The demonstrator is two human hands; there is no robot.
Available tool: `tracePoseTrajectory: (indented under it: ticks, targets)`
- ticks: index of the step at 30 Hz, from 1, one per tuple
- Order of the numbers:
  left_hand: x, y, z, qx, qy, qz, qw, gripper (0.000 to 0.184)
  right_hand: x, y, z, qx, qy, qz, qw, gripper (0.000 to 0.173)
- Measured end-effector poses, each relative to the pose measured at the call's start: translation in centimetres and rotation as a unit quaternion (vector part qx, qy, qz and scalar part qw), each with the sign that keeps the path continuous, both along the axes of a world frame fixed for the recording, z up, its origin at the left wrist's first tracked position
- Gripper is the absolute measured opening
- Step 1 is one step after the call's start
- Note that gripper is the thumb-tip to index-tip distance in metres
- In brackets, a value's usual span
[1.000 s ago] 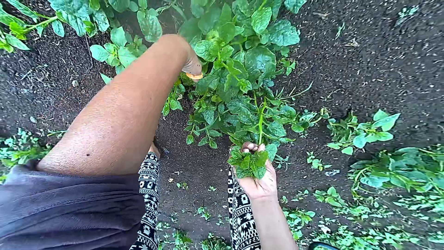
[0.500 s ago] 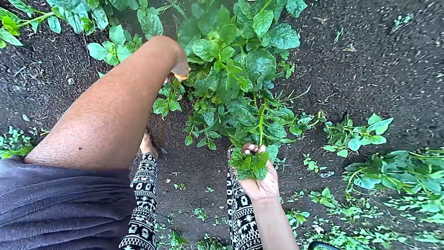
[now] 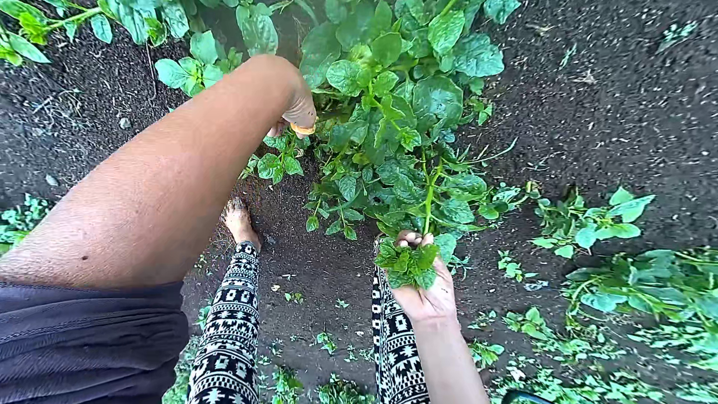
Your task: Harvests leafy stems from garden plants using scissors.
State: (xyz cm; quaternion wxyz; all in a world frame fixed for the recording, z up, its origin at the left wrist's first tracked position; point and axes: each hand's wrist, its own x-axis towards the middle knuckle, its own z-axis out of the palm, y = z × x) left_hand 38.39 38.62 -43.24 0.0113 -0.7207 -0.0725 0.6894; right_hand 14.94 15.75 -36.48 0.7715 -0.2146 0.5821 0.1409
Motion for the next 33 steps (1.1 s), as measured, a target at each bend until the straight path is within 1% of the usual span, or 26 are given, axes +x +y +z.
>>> tracePoseTrajectory:
  ticks: [3,5,6,8,12,16,21,28,33]
  targets:
    - [-1.8,1.6,0.1,-0.025,0.009,-0.033,0.999,0.042,0.0,-0.1,-0.1,-0.007,0.004,0.008,1.000,0.055]
    - [-3.3,3.1,0.1,-0.034,0.010,-0.071,0.997,0.049,0.1,-0.2,-0.1,-0.009,0.000,0.013,1.000,0.056]
    - [-3.9,4.0,-0.1,-0.030,0.006,-0.086,0.996,0.054,0.1,-0.2,-0.1,-0.009,-0.001,0.012,1.000,0.056]
    - [-5.0,5.5,-0.5,-0.006,-0.006,-0.104,0.995,0.057,0.1,0.0,-0.1,-0.013,0.002,0.018,1.000,0.055]
    - [-4.9,6.3,-0.3,0.025,-0.041,-0.113,0.992,0.060,0.1,0.4,-0.1,-0.018,0.010,0.024,0.999,0.055]
    - [-3.7,6.4,-0.8,0.015,-0.045,-0.134,0.990,0.066,0.1,0.7,-0.2,-0.028,0.014,0.030,0.999,0.055]
    - [-3.8,6.1,-1.0,-0.004,-0.027,-0.183,0.983,0.064,-0.2,1.0,-0.4,-0.028,0.005,0.035,0.999,0.055]
    - [-3.7,5.3,-2.0,-0.017,-0.029,-0.220,0.975,0.062,-0.3,1.3,-0.5,-0.028,0.011,0.035,0.999,0.054]
    - [-3.9,4.4,-2.3,-0.026,-0.042,-0.220,0.974,0.045,-0.3,1.6,-0.5,-0.029,0.017,0.031,0.999,0.054]
